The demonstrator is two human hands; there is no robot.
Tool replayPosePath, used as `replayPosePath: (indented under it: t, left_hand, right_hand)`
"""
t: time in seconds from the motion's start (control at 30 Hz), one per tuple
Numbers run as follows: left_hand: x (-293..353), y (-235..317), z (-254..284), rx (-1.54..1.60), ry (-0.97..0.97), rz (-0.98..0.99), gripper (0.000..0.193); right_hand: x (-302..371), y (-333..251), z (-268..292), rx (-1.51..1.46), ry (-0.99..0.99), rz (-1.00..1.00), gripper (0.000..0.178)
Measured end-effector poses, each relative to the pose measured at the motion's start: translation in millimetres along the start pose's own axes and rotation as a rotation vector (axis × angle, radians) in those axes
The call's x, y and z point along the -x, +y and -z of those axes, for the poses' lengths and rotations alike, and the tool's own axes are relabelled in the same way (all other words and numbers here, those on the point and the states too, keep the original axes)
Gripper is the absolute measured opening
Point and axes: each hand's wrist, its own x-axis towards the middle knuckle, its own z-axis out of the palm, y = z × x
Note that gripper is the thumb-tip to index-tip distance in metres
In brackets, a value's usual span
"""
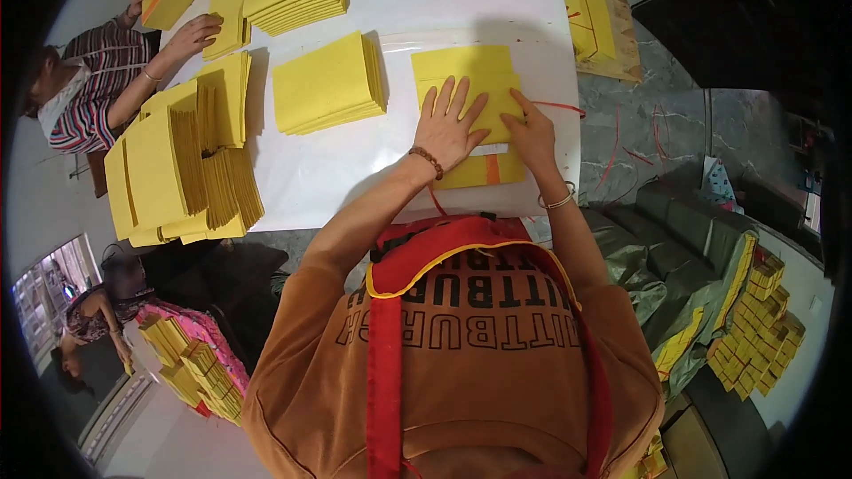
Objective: Bundling stacks of yellow ceremonial paper with red string.
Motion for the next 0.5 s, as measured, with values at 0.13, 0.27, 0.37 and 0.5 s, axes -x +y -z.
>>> replayPosePath:
  t: [0.13,0.27,0.37,0.5]
  left_hand:
    - [0,0,-3,-0.057,-0.076,0.027,0.057]
    - [-3,-4,-6,-0.097,-0.104,0.002,0.056]
    - [5,-14,-4,-0.036,-0.097,-0.062,0.057]
    - [4,-21,14,0.118,-0.171,-0.184,0.058]
  right_hand:
    - [18,-6,-8,0.636,0.36,0.482,0.054]
    - [19,3,-21,0.678,0.08,0.581,0.055]
    - [20,10,-24,0.718,0.029,0.518,0.052]
    - [15,14,-27,0.66,0.015,0.509,0.05]
